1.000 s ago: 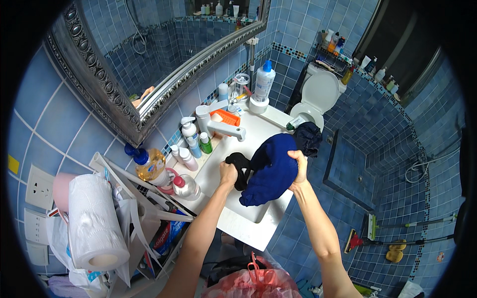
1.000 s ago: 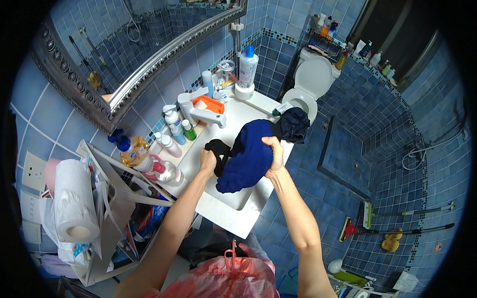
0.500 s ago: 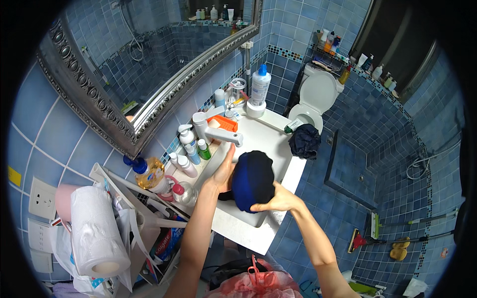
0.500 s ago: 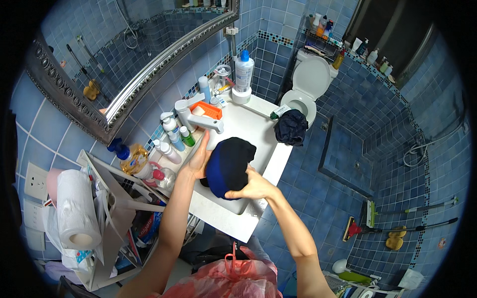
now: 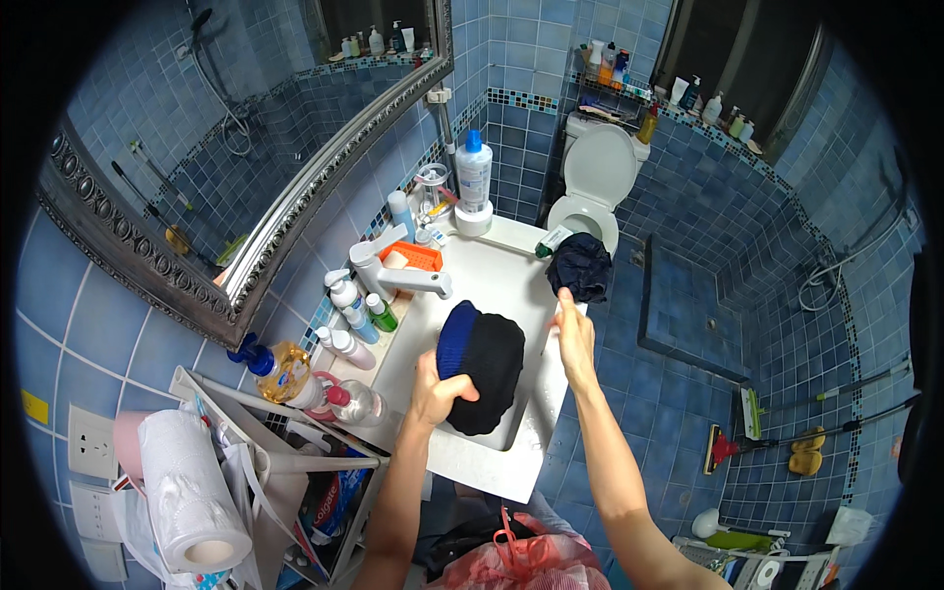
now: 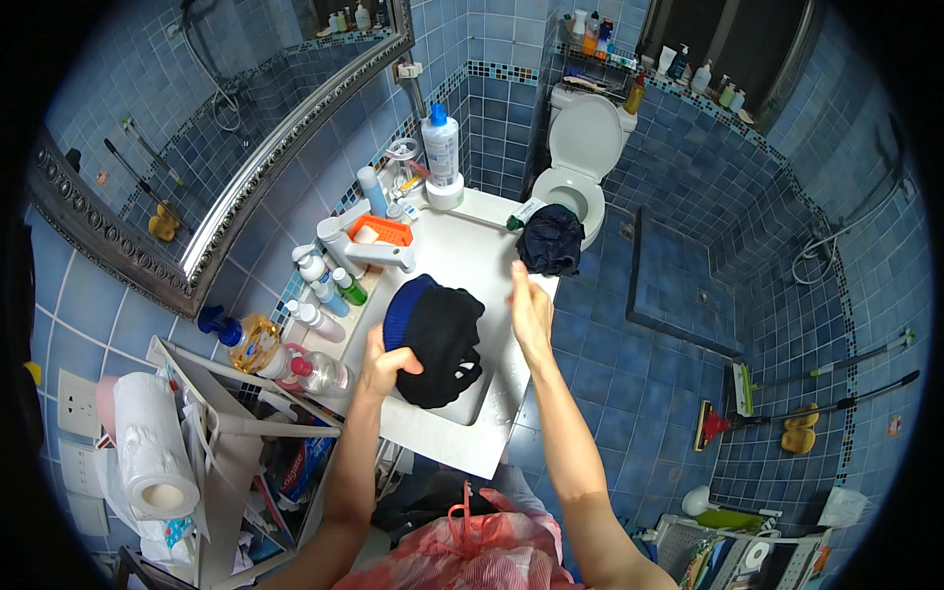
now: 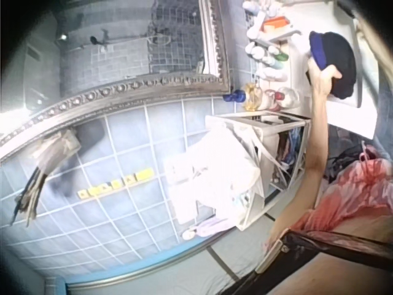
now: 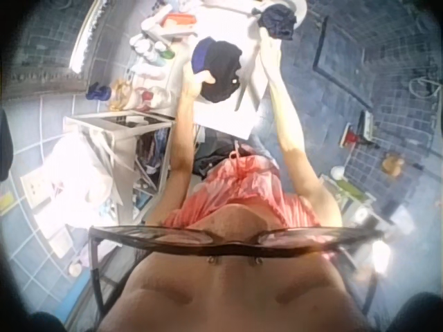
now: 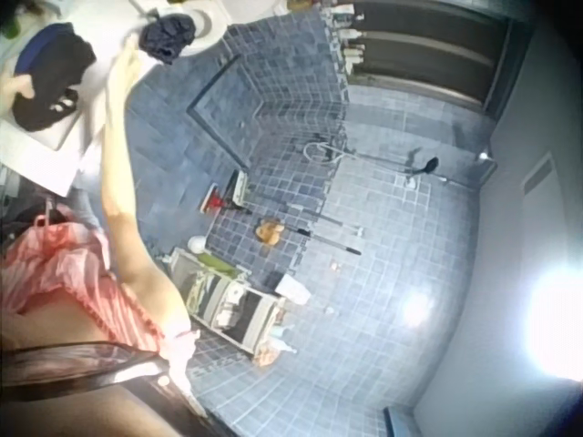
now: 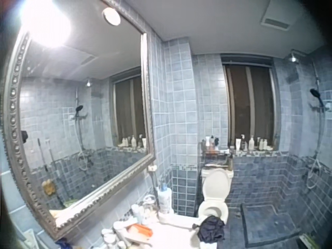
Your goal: The person hand-washes a dark garment in a bathroom sink. They wet the item, rub and squeeze it repeatedly, rinse it under running water, and wring out excess water.
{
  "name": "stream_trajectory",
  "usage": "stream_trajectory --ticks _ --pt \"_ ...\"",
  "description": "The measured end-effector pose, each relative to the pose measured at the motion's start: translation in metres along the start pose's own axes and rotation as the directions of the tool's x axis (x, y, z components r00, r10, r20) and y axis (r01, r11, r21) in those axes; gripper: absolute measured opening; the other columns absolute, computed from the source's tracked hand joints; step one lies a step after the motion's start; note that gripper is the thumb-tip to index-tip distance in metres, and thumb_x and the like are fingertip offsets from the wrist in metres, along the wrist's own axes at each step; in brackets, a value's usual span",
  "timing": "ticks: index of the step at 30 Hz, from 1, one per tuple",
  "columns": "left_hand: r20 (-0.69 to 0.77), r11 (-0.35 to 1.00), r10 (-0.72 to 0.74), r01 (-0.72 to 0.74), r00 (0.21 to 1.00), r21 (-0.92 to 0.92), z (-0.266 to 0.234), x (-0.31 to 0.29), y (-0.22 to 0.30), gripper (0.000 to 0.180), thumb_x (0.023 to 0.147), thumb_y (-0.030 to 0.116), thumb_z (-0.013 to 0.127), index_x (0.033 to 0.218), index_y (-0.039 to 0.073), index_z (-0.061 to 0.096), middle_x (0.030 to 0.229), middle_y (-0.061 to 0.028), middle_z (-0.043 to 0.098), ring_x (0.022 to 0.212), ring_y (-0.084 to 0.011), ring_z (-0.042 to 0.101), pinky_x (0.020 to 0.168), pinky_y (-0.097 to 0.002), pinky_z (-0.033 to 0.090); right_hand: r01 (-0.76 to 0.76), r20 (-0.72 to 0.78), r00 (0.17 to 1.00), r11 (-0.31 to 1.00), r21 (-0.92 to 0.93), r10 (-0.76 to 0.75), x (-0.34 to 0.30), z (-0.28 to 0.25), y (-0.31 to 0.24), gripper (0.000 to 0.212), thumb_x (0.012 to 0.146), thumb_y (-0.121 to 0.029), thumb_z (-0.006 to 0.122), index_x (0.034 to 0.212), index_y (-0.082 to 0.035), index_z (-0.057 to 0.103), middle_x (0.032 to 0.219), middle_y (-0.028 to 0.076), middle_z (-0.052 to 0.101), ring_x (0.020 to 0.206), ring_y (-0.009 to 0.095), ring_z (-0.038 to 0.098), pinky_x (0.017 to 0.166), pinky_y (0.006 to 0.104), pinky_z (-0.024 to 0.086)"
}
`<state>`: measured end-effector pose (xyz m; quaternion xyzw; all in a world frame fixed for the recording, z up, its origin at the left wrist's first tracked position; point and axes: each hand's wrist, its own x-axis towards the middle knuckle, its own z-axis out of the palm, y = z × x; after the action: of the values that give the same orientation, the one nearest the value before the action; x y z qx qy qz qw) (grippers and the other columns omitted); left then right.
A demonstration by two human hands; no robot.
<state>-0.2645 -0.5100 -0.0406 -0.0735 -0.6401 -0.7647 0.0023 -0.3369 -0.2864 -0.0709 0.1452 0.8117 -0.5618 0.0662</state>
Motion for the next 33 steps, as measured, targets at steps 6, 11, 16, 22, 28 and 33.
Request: stream_trajectory --ticks 6,11,16,22,28,33 --pt "0.104 0.993 -0.027 0.039 0.994 -0.113 0.003 0.032 0.018 0.025 0.046 0.007 0.051 0.068 -0.004 0.055 0.061 -0.0026 0.053 0.055 -0.0135 0.048 0.055 -0.0248 0.041 -0.007 0.506 0.758 0.771 0.636 -0.411 0.005 0.036 -0.010 0.082 0.086 -0.069 0.029 0.130 -0.001 0.043 0.130 0.014 0.047 0.122 0.022 0.044 0.101 0.0348 0.038" --pt "-0.021 0.849 -0.410 0.372 0.912 -0.376 -0.006 0.067 -0.006 0.011 0.055 0.014 0.052 0.059 0.003 0.054 0.059 -0.0041 0.052 0.053 -0.0145 0.050 0.055 -0.0257 0.042 -0.352 0.656 0.630 0.600 0.719 -0.416 -0.016 0.050 0.033 0.095 0.073 -0.064 0.062 0.137 -0.001 0.032 0.134 0.013 0.044 0.123 0.025 0.044 0.103 0.0365 0.037" --pt "-0.116 0.909 -0.392 0.364 0.913 -0.204 -0.014 0.054 -0.026 0.009 0.054 0.014 0.051 0.053 0.005 0.052 0.058 -0.0039 0.052 0.054 -0.0149 0.049 0.056 -0.0260 0.042 -0.106 0.602 0.730 0.817 0.567 -0.323 -0.026 0.043 0.014 0.060 0.067 -0.010 0.076 0.120 0.002 0.052 0.111 0.008 0.060 0.100 0.017 0.056 0.091 0.0285 0.043" --pt "-0.058 0.928 -0.268 0.242 0.962 -0.283 -0.007 0.030 0.004 0.019 0.052 0.009 0.048 0.065 -0.002 0.057 0.065 -0.0050 0.056 0.057 -0.0137 0.052 0.055 -0.0244 0.043 0.306 0.496 0.746 0.889 0.339 -0.446 -0.024 0.014 -0.018 0.047 0.062 0.004 0.068 0.107 0.004 0.059 0.096 0.005 0.064 0.087 0.011 0.058 0.081 0.0263 0.047" --pt "-0.173 0.992 -0.113 0.100 0.978 -0.080 0.000 0.026 -0.011 0.046 0.052 0.006 0.052 0.097 -0.004 0.055 0.085 -0.0091 0.058 0.081 -0.0176 0.056 0.078 -0.0259 0.044 0.291 0.095 0.923 0.837 0.464 -0.374 -0.017 0.041 -0.015 0.034 0.060 0.010 0.054 0.094 0.006 0.062 0.081 0.007 0.065 0.074 0.014 0.060 0.072 0.0257 0.049" --pt "-0.115 0.971 0.203 -0.184 0.972 0.153 0.002 0.002 -0.033 0.086 0.065 0.010 0.069 0.136 0.000 0.022 0.131 -0.0204 0.035 0.119 -0.0282 0.041 0.102 -0.0396 0.033 0.272 0.043 0.926 0.740 0.615 -0.376 -0.017 0.049 -0.019 0.036 0.059 0.010 0.050 0.093 0.006 0.062 0.083 0.008 0.064 0.073 0.016 0.059 0.069 0.0265 0.048"
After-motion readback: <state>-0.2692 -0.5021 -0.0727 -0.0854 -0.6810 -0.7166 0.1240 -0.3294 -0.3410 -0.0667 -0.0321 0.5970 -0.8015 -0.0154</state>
